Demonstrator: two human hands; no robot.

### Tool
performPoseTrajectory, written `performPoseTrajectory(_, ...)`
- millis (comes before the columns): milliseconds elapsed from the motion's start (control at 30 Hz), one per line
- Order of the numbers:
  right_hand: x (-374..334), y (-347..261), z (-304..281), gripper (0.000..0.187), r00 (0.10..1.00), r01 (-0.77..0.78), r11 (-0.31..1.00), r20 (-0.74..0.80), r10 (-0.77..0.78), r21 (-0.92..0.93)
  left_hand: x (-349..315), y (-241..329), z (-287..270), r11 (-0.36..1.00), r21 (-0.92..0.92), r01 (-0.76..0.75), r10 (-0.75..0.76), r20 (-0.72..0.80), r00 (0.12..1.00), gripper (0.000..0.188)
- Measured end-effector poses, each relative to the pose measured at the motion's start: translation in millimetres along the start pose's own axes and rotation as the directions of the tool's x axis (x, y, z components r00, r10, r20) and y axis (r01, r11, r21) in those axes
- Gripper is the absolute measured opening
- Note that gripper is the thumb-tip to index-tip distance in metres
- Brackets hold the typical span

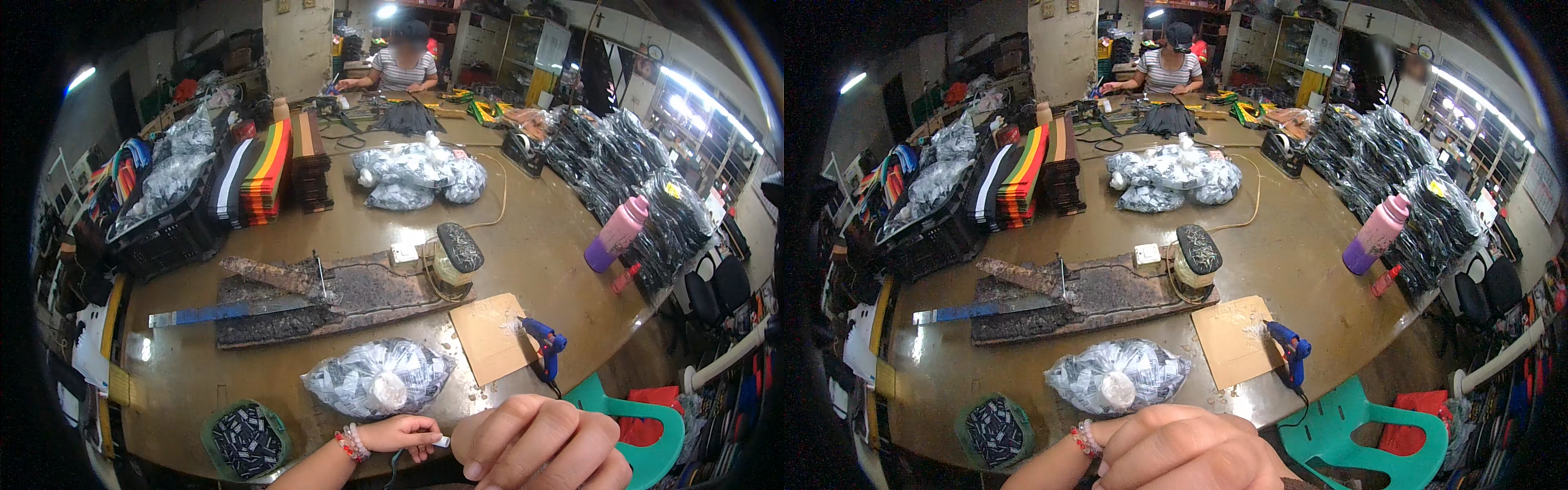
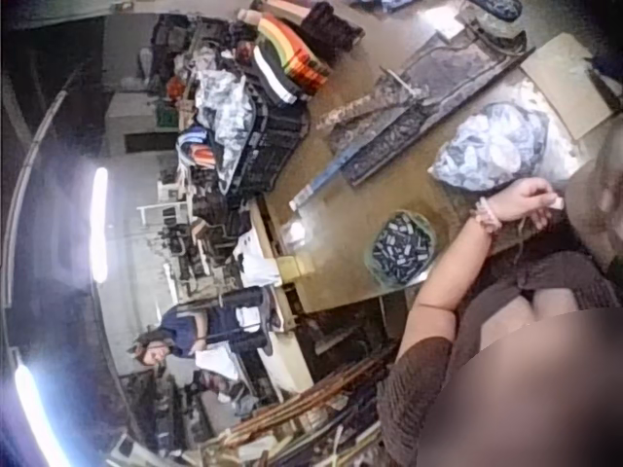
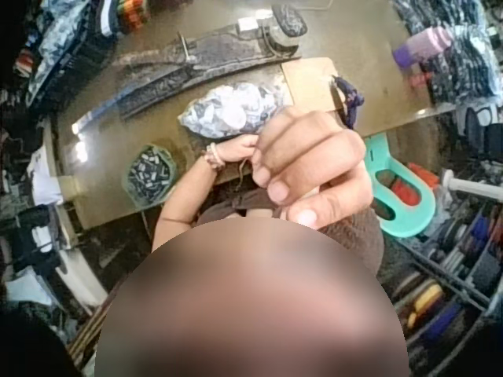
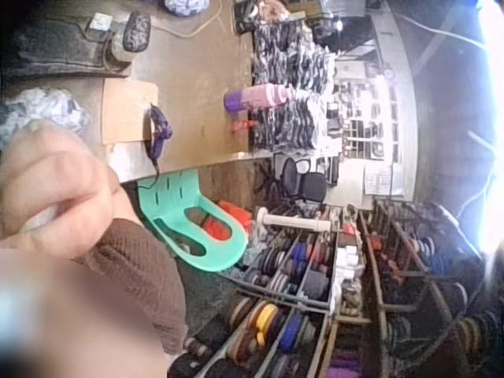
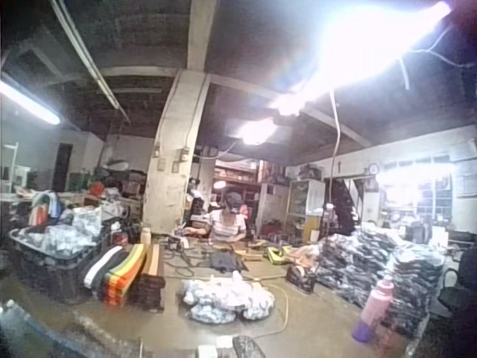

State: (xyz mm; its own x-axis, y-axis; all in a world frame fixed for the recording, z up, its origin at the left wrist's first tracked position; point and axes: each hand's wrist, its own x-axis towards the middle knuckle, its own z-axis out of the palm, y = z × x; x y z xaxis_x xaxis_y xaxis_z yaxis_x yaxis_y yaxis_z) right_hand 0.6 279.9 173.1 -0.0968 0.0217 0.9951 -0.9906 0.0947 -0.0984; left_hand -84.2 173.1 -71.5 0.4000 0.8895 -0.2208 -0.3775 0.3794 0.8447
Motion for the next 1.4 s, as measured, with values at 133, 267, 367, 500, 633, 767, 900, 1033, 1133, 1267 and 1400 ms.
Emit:
performPoseTrajectory(133,8.3,5.2,-13.1,0.020,0.990,0.026,0.998,0.138,-0.033,0.053,1.1,-2.3,-2.4,1.000,-0.013,0.012,-0.011,0.018,1.000,0.026)
performPoseTrajectory(267,15.2,2.3,-8.0,0.019,0.985,-0.167,0.984,0.063,0.163,0.069,1.5,-5.6,-5.7,1.000,0.006,0.007,-0.007,0.032,0.999,0.028)
performPoseTrajectory(367,7.1,6.3,10.1,0.019,0.991,-0.058,0.987,-0.114,0.075,0.151,3.4,-9.4,-10.0,0.999,0.029,0.022,-0.024,0.072,0.997,0.034)
performPoseTrajectory(500,0.3,5.6,22.0,0.019,0.983,-0.065,0.972,-0.152,0.100,0.225,2.8,-18.3,-16.3,0.961,0.253,-0.115,0.117,0.008,0.993,0.037)
performPoseTrajectory(633,5.7,6.5,19.0,0.019,0.975,-0.031,0.973,-0.206,0.079,0.229,1.4,-23.8,-21.5,0.986,0.152,-0.070,0.074,-0.025,0.997,0.035)
performPoseTrajectory(767,10.5,0.5,-6.6,0.021,0.998,-0.033,0.982,-0.042,0.042,0.184,-4.5,-12.4,-10.5,0.999,0.036,0.019,-0.020,0.007,1.000,0.030)
performPoseTrajectory(900,6.0,-9.3,-12.7,0.019,0.999,-0.017,0.993,-0.030,0.020,0.113,-29.8,23.2,23.9,0.996,0.000,-0.087,0.087,-0.026,0.996,0.035)
performPoseTrajectory(1033,6.8,-16.7,-5.7,0.016,0.995,0.015,0.997,-0.104,-0.006,0.077,-76.0,70.2,63.9,0.954,0.016,-0.300,0.290,-0.311,0.905,0.041)
performPoseTrajectory(1133,8.6,-21.5,-9.5,0.019,0.983,-0.112,0.980,-0.128,0.134,0.167,-98.5,95.4,83.4,0.879,0.070,-0.471,0.429,-0.544,0.721,0.047)
performPoseTrajectory(1267,-7.2,-8.0,-11.1,0.029,0.961,-0.272,0.872,-0.077,0.264,-0.407,-115.2,108.3,95.8,0.783,0.098,-0.614,0.463,-0.752,0.469,0.040)
performPoseTrajectory(1400,-34.7,1.0,-0.8,0.037,0.889,-0.129,0.609,0.182,0.421,-0.782,-121.0,104.3,98.1,0.783,0.280,-0.556,0.536,-0.757,0.374,0.038)
